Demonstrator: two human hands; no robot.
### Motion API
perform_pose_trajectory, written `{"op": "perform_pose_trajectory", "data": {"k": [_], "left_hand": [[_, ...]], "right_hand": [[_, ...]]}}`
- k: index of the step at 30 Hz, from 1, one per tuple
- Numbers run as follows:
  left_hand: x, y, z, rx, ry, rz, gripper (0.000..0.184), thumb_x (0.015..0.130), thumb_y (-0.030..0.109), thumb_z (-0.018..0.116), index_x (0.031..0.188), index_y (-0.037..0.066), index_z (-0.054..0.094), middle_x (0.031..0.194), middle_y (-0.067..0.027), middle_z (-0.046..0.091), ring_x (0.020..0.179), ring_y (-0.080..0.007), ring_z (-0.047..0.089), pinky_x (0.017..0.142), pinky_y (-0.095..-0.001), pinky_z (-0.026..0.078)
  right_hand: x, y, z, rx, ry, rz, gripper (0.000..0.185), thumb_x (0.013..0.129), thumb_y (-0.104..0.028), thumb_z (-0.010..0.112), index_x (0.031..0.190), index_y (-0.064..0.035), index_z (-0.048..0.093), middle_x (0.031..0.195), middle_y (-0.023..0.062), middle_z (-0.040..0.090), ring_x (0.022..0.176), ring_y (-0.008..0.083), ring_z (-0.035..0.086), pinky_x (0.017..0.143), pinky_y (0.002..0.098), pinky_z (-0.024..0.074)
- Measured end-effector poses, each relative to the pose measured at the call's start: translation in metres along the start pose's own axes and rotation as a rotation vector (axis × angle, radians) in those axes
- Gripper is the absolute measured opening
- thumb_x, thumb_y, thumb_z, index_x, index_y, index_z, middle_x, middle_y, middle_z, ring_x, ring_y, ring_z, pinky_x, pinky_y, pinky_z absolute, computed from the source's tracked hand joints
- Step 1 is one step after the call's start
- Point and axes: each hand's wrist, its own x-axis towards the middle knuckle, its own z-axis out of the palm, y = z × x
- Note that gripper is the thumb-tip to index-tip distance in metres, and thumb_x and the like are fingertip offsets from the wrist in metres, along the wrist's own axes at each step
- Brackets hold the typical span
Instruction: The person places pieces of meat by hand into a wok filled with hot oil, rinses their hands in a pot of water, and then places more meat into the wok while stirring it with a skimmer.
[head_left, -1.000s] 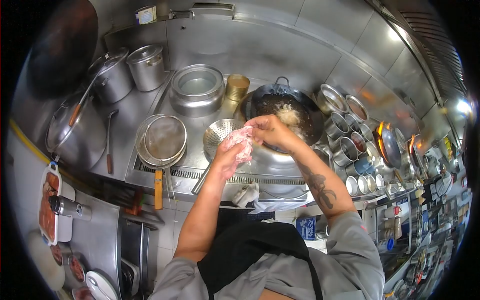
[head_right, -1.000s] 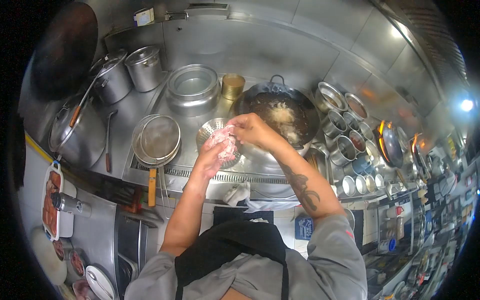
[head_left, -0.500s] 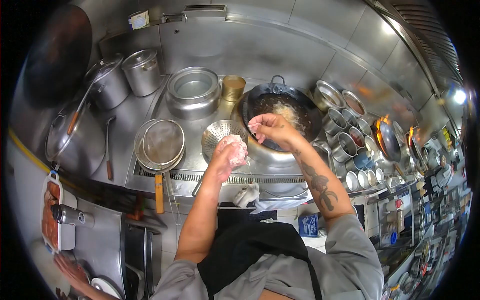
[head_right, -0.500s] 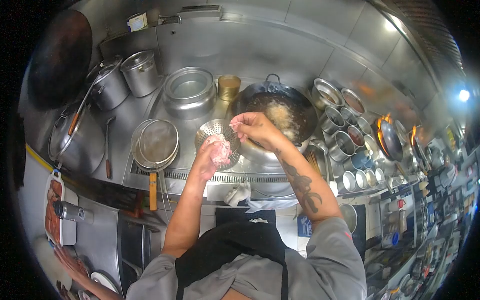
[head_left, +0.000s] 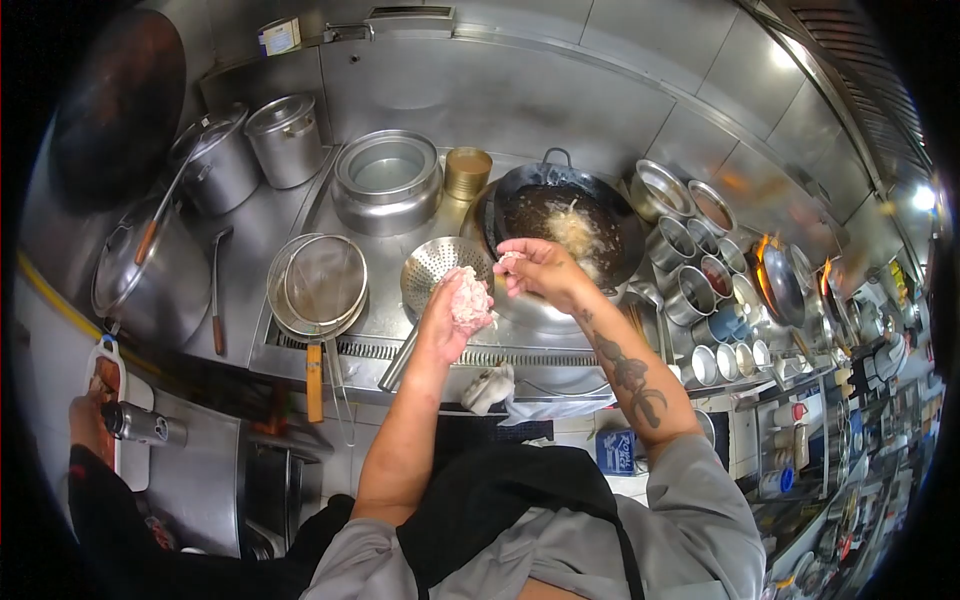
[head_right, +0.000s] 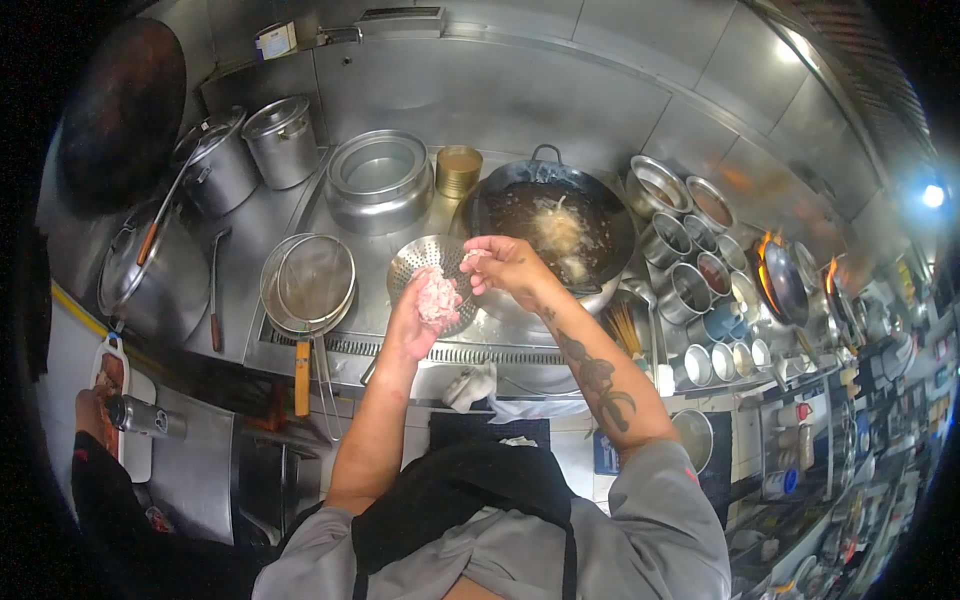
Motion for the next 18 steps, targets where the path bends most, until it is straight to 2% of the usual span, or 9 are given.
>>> {"op": "perform_pose_trajectory", "data": {"k": [1, 4, 7, 10, 11, 12, 13, 15, 18], "left_hand": [[0.002, -0.002, -0.002, -0.001, 0.000, 0.000, 0.034, 0.089, 0.033, 0.056, 0.118, 0.016, 0.050, 0.101, -0.0101, 0.063, 0.080, -0.0251, 0.065, 0.061, -0.0403, 0.055], [0.004, -0.004, -0.001, -0.011, 0.019, 0.011, 0.034, 0.089, 0.033, 0.056, 0.119, 0.017, 0.050, 0.100, -0.0099, 0.063, 0.080, -0.0250, 0.065, 0.060, -0.0396, 0.055], [0.004, -0.003, -0.003, -0.025, 0.030, -0.005, 0.029, 0.090, 0.031, 0.055, 0.115, 0.018, 0.049, 0.099, -0.0108, 0.063, 0.080, -0.0270, 0.064, 0.059, -0.0390, 0.054], [0.004, -0.002, -0.007, -0.034, 0.025, 0.009, 0.028, 0.089, 0.031, 0.056, 0.114, 0.019, 0.050, 0.099, -0.0108, 0.063, 0.081, -0.0273, 0.064, 0.061, -0.0393, 0.054], [0.002, -0.001, -0.006, -0.037, 0.035, 0.012, 0.030, 0.089, 0.030, 0.056, 0.116, 0.018, 0.050, 0.098, -0.0104, 0.063, 0.081, -0.0267, 0.064, 0.062, -0.0396, 0.054], [0.001, -0.001, -0.005, -0.040, 0.046, 0.016, 0.032, 0.090, 0.030, 0.055, 0.118, 0.016, 0.051, 0.098, -0.0099, 0.063, 0.081, -0.0262, 0.064, 0.063, -0.0399, 0.054], [0.000, -0.001, -0.006, -0.047, 0.030, 0.011, 0.028, 0.088, 0.031, 0.056, 0.113, 0.020, 0.051, 0.102, -0.0123, 0.062, 0.084, -0.0296, 0.064, 0.065, -0.0406, 0.055], [-0.004, 0.000, -0.004, -0.082, -0.010, 0.001, 0.031, 0.087, 0.031, 0.054, 0.116, 0.018, 0.051, 0.105, -0.0142, 0.062, 0.087, -0.0316, 0.064, 0.066, -0.0422, 0.055], [-0.011, 0.003, -0.003, -0.138, -0.066, -0.002, 0.039, 0.087, 0.031, 0.052, 0.122, 0.014, 0.050, 0.111, -0.0177, 0.060, 0.093, -0.0353, 0.063, 0.071, -0.0462, 0.055]], "right_hand": [[-0.003, -0.003, 0.000, 0.051, -0.013, 0.026, 0.022, 0.089, -0.005, 0.058, 0.110, 0.0012, 0.056, 0.096, 0.0112, 0.064, 0.070, 0.0118, 0.060, 0.065, 0.0273, 0.0529], [-0.006, 0.003, -0.009, 0.074, -0.035, 0.037, 0.019, 0.089, -0.004, 0.058, 0.107, 0.0013, 0.058, 0.093, 0.0091, 0.064, 0.071, 0.0112, 0.059, 0.066, 0.0276, 0.0524], [-0.014, 0.011, -0.024, -0.150, -0.049, -0.073, 0.016, 0.086, -0.004, 0.057, 0.100, 0.0015, 0.062, 0.087, 0.0072, 0.064, 0.068, 0.0102, 0.058, 0.062, 0.0266, 0.0514], [-0.008, 0.030, -0.071, -0.609, 0.059, -0.261, 0.016, 0.082, -0.002, 0.056, 0.095, 0.0019, 0.065, 0.083, 0.0092, 0.065, 0.069, 0.0115, 0.059, 0.062, 0.0288, 0.0509], [-0.003, 0.035, -0.094, -0.862, 0.081, -0.426, 0.022, 0.077, 0.000, 0.055, 0.097, 0.0016, 0.065, 0.083, 0.0155, 0.066, 0.072, 0.0203, 0.063, 0.065, 0.0338, 0.0511], [0.001, 0.044, -0.118, -1.029, 0.123, -0.399, 0.023, 0.076, 0.001, 0.057, 0.098, 0.0006, 0.066, 0.086, 0.0155, 0.066, 0.077, 0.0234, 0.064, 0.070, 0.0333, 0.0514], [0.005, 0.053, -0.143, -1.196, 0.163, -0.369, 0.025, 0.075, 0.002, 0.059, 0.099, -0.0004, 0.066, 0.089, 0.0154, 0.067, 0.081, 0.0264, 0.065, 0.074, 0.0328, 0.0517], [0.015, 0.074, -0.203, -1.532, 0.203, -0.171, 0.030, 0.073, 0.002, 0.059, 0.102, -0.0004, 0.065, 0.094, 0.0259, 0.062, 0.086, 0.0377, 0.062, 0.078, 0.0389, 0.0508], [0.000, 0.064, -0.250, -1.594, 0.452, -0.169, 0.031, 0.071, 0.004, 0.057, 0.101, 0.0023, 0.062, 0.098, 0.0306, 0.057, 0.090, 0.0430, 0.059, 0.080, 0.0433, 0.0492]]}}
